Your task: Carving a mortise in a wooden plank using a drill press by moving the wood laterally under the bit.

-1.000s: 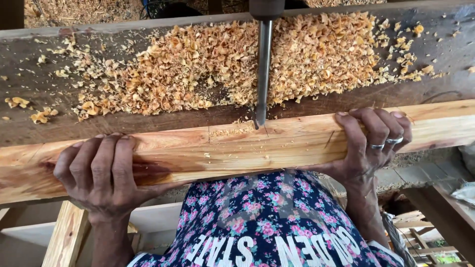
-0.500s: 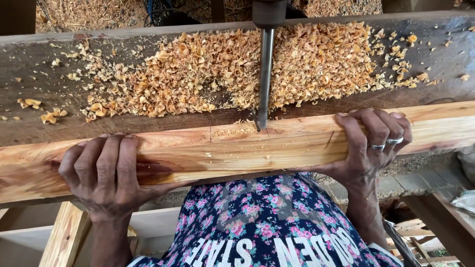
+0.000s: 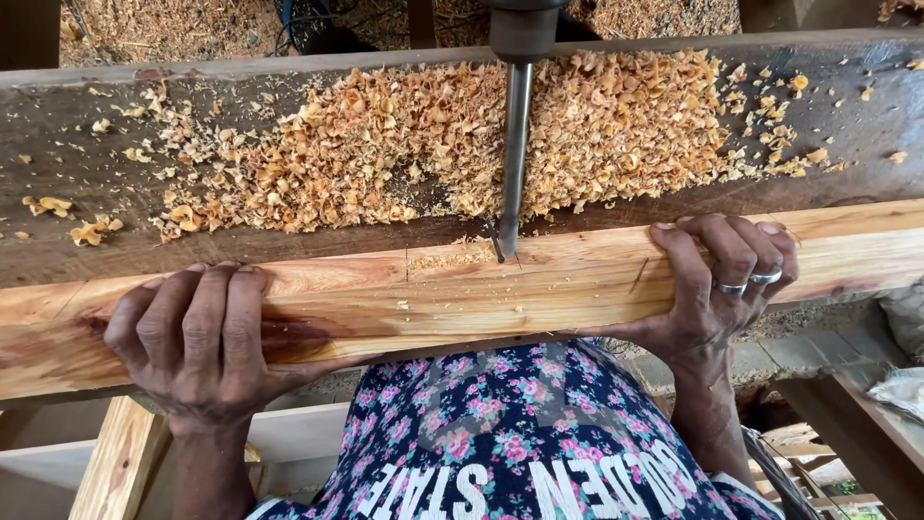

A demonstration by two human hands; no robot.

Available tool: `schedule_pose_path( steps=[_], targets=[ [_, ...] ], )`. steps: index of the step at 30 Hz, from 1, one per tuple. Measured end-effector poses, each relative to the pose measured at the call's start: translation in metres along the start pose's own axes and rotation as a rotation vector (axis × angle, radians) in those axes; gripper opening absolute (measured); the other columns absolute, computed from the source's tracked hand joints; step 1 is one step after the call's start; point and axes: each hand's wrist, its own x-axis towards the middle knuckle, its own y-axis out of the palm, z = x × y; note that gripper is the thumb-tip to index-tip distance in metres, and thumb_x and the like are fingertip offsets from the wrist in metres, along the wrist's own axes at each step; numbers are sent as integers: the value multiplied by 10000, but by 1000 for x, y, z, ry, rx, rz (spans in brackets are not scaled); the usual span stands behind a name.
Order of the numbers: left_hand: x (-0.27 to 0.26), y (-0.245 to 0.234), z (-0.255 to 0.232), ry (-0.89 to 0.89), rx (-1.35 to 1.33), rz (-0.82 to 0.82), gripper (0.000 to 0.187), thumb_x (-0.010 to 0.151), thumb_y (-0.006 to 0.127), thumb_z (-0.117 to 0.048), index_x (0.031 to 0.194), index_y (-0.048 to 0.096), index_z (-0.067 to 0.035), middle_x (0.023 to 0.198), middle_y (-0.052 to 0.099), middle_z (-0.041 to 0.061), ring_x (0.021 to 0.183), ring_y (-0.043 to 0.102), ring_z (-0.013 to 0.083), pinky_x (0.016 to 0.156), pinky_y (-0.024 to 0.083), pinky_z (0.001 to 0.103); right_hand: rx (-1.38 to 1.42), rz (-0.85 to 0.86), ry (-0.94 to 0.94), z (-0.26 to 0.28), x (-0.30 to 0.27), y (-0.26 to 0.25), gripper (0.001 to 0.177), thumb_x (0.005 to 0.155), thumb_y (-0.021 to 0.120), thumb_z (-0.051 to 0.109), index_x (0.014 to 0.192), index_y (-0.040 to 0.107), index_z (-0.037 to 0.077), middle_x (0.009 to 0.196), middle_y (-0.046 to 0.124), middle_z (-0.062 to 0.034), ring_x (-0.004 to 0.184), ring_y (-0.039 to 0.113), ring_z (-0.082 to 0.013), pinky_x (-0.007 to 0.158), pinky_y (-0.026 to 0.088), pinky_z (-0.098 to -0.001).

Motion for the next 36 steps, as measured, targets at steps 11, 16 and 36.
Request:
schedule_pose_path(
  steps=[11, 16, 36],
  targets=[
    [-1, 0, 3, 6, 10, 6, 826, 1035, 412, -748, 1064, 791, -15, 1048, 804, 195, 946, 759, 406, 966, 529, 555, -15, -7, 19, 1, 1, 3, 865, 940, 520, 825, 1234, 710, 34, 1173, 613, -203, 1110, 591, -418, 1059, 389, -590],
    [2, 0, 3, 0, 1, 2, 805, 1050, 415, -722, 1044, 792, -11, 1052, 790, 188, 948, 746, 406, 978, 505, 543, 13, -19, 15, 0, 1, 5, 975, 848, 464, 933, 1171, 716, 48, 1173, 607, -222, 1111, 589, -420, 1051, 408, -612],
    [7, -1, 8, 1, 19, 17, 713, 1079, 423, -605, 1051, 808, -6, 1056, 771, 174, 965, 723, 383, 978, 498, 519, -19, -28, -4, 0, 11, 2, 820, 968, 494, 779, 1218, 721, 31, 1160, 627, -205, 1102, 594, -414, 1021, 401, -580]
  ],
)
